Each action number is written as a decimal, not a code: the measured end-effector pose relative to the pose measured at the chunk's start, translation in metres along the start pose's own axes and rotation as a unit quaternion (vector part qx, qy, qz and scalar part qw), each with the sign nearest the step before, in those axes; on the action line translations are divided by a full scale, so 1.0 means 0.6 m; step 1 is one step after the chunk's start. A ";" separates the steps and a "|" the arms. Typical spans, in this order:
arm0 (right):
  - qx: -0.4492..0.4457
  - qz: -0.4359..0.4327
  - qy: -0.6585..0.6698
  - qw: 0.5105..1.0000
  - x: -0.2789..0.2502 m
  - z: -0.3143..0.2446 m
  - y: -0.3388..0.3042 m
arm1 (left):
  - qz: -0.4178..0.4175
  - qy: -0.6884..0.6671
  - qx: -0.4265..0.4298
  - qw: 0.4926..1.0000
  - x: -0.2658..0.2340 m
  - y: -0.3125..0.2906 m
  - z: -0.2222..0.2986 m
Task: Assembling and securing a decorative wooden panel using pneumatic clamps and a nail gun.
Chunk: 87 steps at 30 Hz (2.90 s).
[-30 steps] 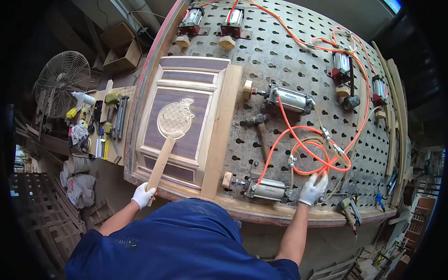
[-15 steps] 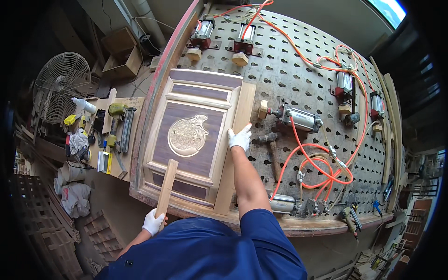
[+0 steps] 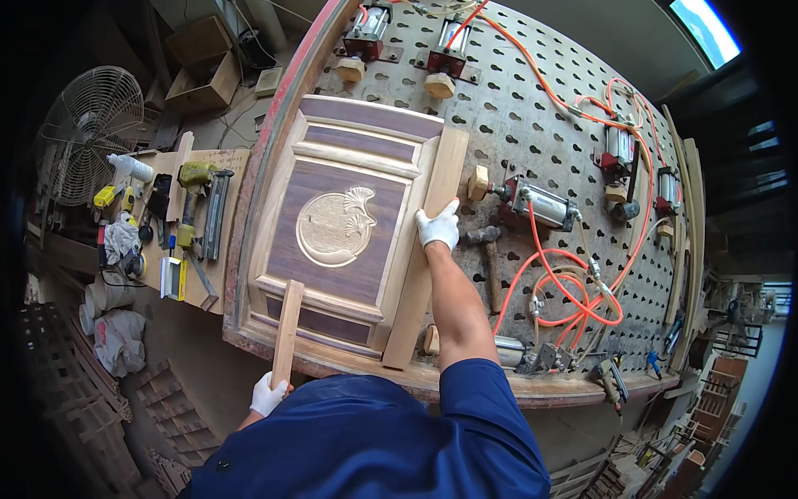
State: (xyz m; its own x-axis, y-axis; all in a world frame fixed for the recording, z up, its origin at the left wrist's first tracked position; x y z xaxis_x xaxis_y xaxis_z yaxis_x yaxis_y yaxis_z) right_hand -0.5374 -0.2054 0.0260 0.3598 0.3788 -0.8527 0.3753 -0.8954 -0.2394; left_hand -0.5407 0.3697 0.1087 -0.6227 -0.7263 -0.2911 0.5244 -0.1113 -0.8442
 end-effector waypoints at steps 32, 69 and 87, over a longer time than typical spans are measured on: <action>-0.228 0.199 0.275 0.913 -0.247 0.194 -0.256 | -0.005 0.135 0.092 0.987 0.003 -0.005 -0.023; -0.004 -0.005 0.275 0.962 -0.371 0.404 -0.328 | -0.103 0.003 0.050 0.993 0.115 -0.075 -0.022; -0.051 -0.149 0.411 0.898 -0.139 0.097 -0.473 | -0.217 0.164 0.320 0.907 0.193 -0.096 0.222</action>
State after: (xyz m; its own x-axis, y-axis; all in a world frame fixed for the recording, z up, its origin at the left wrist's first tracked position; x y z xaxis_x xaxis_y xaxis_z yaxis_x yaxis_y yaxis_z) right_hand -0.7237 0.0038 0.1379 0.7234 0.6804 -0.1176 0.6207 -0.7154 -0.3209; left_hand -0.5655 0.2017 0.1835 -0.9359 -0.2899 -0.2002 0.3522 -0.7865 -0.5073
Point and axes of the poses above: each hand's wrist, its own y-axis towards the middle knuckle, its own x-axis out of the palm, z = x × y, the point moved 6 cm from there along y, towards the middle knuckle, and after that the axes turned 6 degrees about -x, right-handed, at the moved point
